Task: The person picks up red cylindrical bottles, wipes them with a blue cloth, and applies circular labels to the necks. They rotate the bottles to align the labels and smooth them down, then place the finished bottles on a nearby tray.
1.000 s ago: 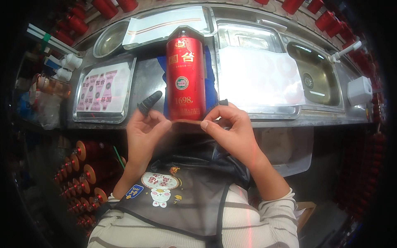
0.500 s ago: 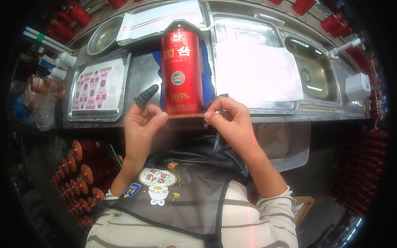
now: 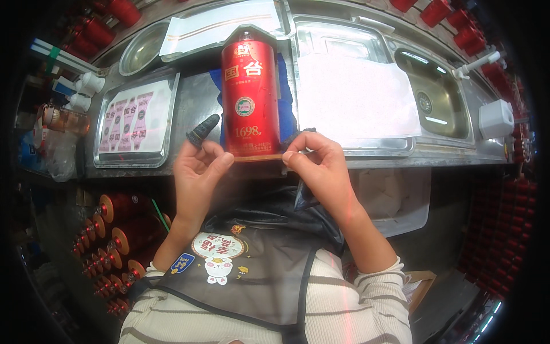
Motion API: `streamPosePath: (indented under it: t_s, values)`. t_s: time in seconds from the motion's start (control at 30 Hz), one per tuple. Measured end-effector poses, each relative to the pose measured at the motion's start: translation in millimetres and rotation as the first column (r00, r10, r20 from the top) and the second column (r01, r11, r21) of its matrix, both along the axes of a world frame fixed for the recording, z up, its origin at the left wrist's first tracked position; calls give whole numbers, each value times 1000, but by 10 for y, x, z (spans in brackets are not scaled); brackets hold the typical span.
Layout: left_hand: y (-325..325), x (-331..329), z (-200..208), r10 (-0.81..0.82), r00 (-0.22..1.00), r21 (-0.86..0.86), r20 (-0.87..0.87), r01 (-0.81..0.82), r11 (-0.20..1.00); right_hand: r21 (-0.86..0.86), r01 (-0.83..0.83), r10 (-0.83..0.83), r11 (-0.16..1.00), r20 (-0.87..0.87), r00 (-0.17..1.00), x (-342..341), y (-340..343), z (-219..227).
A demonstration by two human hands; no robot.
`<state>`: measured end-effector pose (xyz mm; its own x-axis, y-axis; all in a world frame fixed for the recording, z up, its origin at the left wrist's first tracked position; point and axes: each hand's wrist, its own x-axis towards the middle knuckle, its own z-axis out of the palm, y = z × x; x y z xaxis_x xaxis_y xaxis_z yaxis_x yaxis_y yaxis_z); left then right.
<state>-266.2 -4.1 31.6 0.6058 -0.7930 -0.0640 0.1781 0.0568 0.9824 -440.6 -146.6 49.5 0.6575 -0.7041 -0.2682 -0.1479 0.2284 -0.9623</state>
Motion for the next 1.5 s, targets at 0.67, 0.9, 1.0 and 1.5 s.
streamPosePath:
  t_s: [0.67, 0.9, 1.0, 1.5]
  values:
    - [-12, -18, -12, -8, 999, 8, 46, 7, 1000, -16, 8, -8, 1000, 3, 1000, 32, 8, -54]
    - [-12, -32, -48, 13, 994, 17, 106, -14, 1000, -14, 0, 1, 1000, 10, 1000, 47, 15, -54]
    - [-15, -44, 9, 15, 998, 29, 66, -17, 999, -21, 11, -11, 1000, -6, 1000, 39, 30, -45]
    - [-9, -14, -49, 0, 996, 33, 90, -3, 999, -29, 8, -8, 1000, -10, 1000, 72, 37, -117]
